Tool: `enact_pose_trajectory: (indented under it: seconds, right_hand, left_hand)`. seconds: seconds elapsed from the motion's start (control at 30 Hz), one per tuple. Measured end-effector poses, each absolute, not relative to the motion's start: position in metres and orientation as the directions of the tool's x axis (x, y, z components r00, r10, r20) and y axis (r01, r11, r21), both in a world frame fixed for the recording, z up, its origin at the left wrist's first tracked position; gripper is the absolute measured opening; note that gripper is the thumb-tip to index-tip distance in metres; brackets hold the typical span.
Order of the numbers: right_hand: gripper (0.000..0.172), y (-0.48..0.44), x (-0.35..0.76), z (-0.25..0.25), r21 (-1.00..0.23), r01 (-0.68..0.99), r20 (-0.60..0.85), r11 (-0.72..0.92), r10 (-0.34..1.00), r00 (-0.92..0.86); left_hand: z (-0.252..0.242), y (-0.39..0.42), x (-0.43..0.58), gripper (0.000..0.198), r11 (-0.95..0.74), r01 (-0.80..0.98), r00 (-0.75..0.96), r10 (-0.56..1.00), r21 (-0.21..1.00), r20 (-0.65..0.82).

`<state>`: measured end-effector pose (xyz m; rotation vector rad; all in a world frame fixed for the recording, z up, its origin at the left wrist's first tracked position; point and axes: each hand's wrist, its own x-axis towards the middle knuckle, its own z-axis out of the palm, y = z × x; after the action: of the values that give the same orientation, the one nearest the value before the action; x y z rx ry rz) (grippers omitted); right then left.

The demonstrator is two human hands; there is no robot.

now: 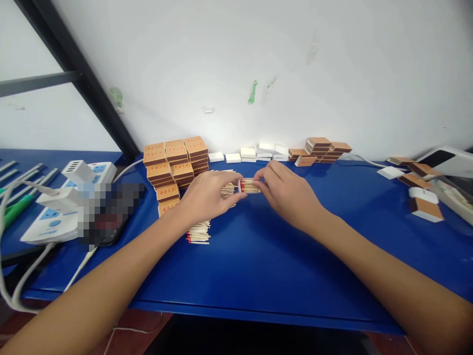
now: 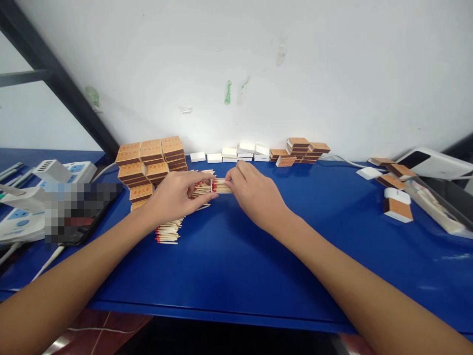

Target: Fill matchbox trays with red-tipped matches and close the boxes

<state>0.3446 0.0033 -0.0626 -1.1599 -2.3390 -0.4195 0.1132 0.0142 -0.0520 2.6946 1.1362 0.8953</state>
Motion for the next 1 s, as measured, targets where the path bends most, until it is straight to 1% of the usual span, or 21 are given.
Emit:
enact_pose_trajectory:
  seconds: [0.13, 0.27, 0.5, 0.7, 0.8, 0.87, 0.93, 1.0]
  right_hand:
    - [0.020, 0.001, 0.341, -0.064, 0.041, 0.783, 0.540, 0.621, 0.646, -0.540]
    - [0.016, 0.001, 0.345, -0.062, -0.022, 0.770, 0.539, 0.638, 0.656, -0.528]
    - [0.013, 0.002, 0.345, -0.062, -0.124, 0.742, 0.541, 0.659, 0.672, -0.506]
    - [0.014, 0.002, 0.342, -0.066, -0.140, 0.705, 0.553, 0.696, 0.645, -0.527]
    - [0.014, -0.003, 0.338, -0.065, -0.165, 0.696, 0.610, 0.699, 0.627, -0.484]
    - [0.015, -0.008, 0.334, -0.066, -0.163, 0.684, 0.639, 0.711, 0.605, -0.476]
    - [0.017, -0.012, 0.328, -0.069, -0.131, 0.658, 0.618, 0.741, 0.580, -0.530]
    - [0.018, -0.014, 0.323, -0.075, -0.093, 0.631, 0.555, 0.770, 0.566, -0.609]
  left_hand:
    - [-0.054, 0.015, 0.114, 0.026, -0.741, 0.601, 0.557, 0.657, 0.299, 0.508]
    - [-0.055, 0.016, 0.112, 0.031, -0.731, 0.601, 0.545, 0.670, 0.322, 0.504]
    - [-0.053, 0.015, 0.113, 0.025, -0.751, 0.587, 0.567, 0.648, 0.302, 0.509]
    - [-0.054, 0.015, 0.112, 0.026, -0.759, 0.570, 0.573, 0.642, 0.314, 0.510]
    - [-0.053, 0.016, 0.110, 0.032, -0.743, 0.589, 0.548, 0.657, 0.319, 0.518]
    - [-0.050, 0.017, 0.109, 0.033, -0.705, 0.636, 0.502, 0.686, 0.312, 0.526]
    - [-0.048, 0.018, 0.108, 0.031, -0.656, 0.693, 0.449, 0.717, 0.299, 0.533]
    - [-0.046, 0.019, 0.107, 0.029, -0.617, 0.732, 0.408, 0.738, 0.290, 0.538]
